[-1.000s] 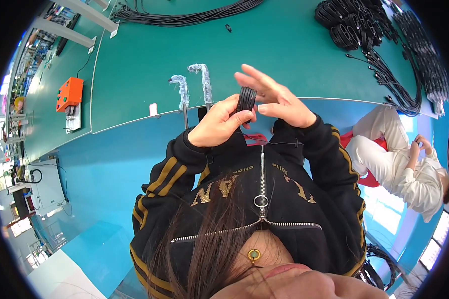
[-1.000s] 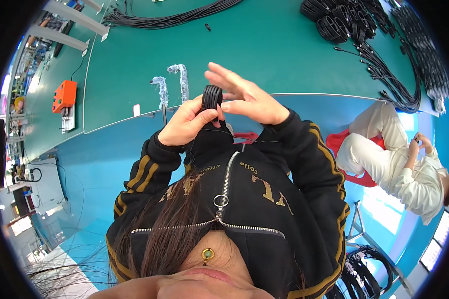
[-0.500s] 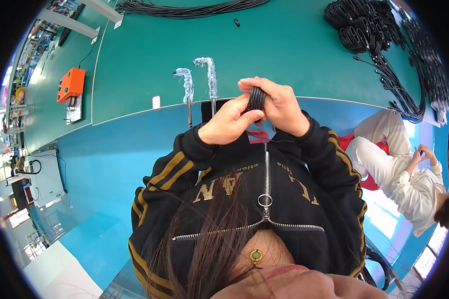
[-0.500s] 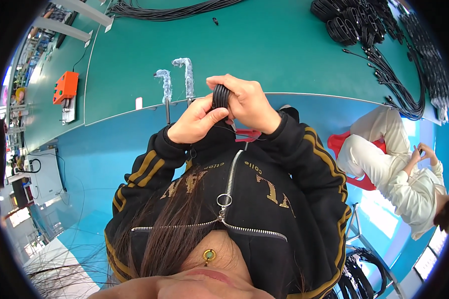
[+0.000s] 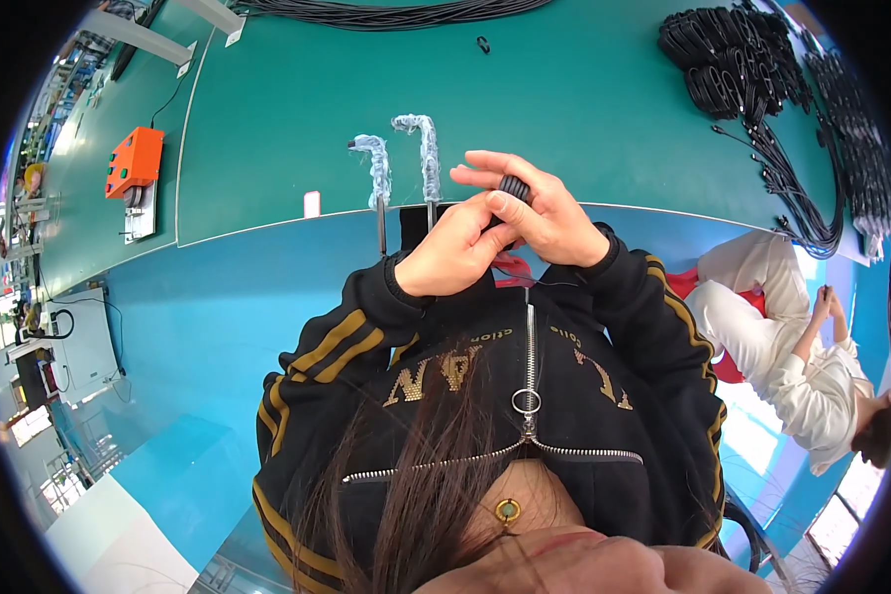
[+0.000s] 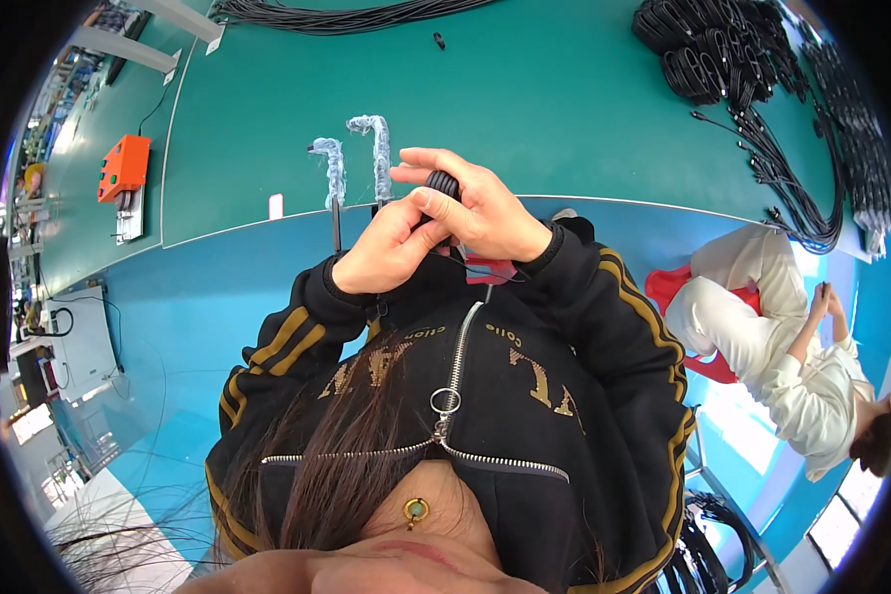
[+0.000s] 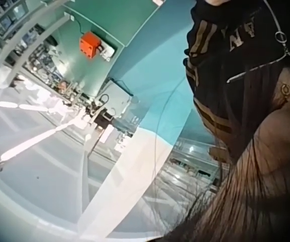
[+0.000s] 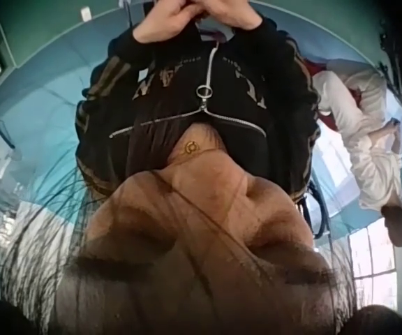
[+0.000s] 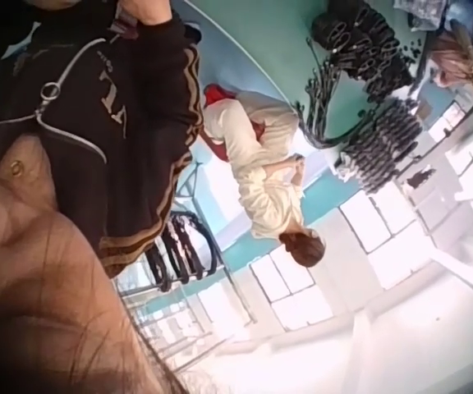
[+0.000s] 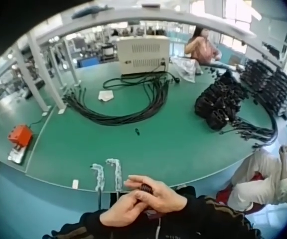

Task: The person winds a cable into a coil, secures it with a rubber band, and places it on a pile. They then empty a bag of rubber bands onto the table and repeat the process of coiling and securing another cable.

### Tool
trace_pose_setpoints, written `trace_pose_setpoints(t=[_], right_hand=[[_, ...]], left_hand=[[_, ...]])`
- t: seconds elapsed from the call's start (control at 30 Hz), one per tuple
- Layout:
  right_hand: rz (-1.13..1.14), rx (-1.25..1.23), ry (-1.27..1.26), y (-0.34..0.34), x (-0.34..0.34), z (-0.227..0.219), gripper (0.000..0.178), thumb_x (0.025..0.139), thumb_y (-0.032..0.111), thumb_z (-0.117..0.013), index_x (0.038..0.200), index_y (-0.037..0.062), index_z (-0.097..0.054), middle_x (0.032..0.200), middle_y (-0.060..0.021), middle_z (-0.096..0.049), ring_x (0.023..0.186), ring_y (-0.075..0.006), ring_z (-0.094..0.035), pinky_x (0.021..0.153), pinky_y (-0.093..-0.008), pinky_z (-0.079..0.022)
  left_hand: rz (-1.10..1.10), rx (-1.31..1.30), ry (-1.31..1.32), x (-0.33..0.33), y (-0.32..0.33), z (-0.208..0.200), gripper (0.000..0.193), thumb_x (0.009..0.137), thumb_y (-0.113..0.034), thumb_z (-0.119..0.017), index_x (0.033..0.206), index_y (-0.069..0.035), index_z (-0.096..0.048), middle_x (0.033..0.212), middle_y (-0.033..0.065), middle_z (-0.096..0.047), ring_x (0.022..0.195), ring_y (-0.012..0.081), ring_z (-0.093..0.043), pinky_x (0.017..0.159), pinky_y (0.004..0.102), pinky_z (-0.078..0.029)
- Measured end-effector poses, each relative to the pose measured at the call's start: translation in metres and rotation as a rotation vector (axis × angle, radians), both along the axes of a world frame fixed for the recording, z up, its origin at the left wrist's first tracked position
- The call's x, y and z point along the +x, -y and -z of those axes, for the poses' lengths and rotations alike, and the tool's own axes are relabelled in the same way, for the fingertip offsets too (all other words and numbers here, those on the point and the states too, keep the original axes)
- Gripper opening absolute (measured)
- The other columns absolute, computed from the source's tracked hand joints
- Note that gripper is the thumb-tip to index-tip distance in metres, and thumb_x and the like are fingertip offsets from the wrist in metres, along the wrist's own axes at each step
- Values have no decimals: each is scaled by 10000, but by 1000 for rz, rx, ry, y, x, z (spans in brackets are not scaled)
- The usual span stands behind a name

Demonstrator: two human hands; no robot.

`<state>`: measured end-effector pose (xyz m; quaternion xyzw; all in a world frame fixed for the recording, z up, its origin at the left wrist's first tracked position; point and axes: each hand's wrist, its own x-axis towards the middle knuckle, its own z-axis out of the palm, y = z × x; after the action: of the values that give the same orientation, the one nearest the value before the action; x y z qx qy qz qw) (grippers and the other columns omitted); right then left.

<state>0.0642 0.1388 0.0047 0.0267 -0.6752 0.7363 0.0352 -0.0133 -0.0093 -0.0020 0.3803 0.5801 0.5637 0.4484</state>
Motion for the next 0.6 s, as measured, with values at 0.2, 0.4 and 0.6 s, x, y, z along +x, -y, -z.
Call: trace_pose_setpoints(t=[0.2,0.4,0.6], right_hand=[[-86,-24,32,-5,-28,2,495,947,264,-547,1317,-35,-409,1259,-169,-557,1131,-203,-549,951,-319,-441],[579,1006,152,-94,-144,17,390,896,356,-591,1028,-9,-629,925,-69,-680,849,-165,-641,753,-304,-501],[397,745,121,-99,-162,37,262,847,256,-667,901,0,-650,749,1,-614,672,-95,-542,597,-247,-448]], left_hand=[[-70,14,47,-14,11,-2,149,965,-117,-479,1003,16,-533,844,41,-569,745,108,-546,675,253,-475],[-219,82,85,-35,22,-29,105,951,-101,-497,940,1,-520,823,35,-552,737,102,-540,677,249,-475],[-325,162,-16,-58,25,-20,130,953,-119,-507,967,8,-532,861,42,-561,786,110,-546,701,248,-479]])
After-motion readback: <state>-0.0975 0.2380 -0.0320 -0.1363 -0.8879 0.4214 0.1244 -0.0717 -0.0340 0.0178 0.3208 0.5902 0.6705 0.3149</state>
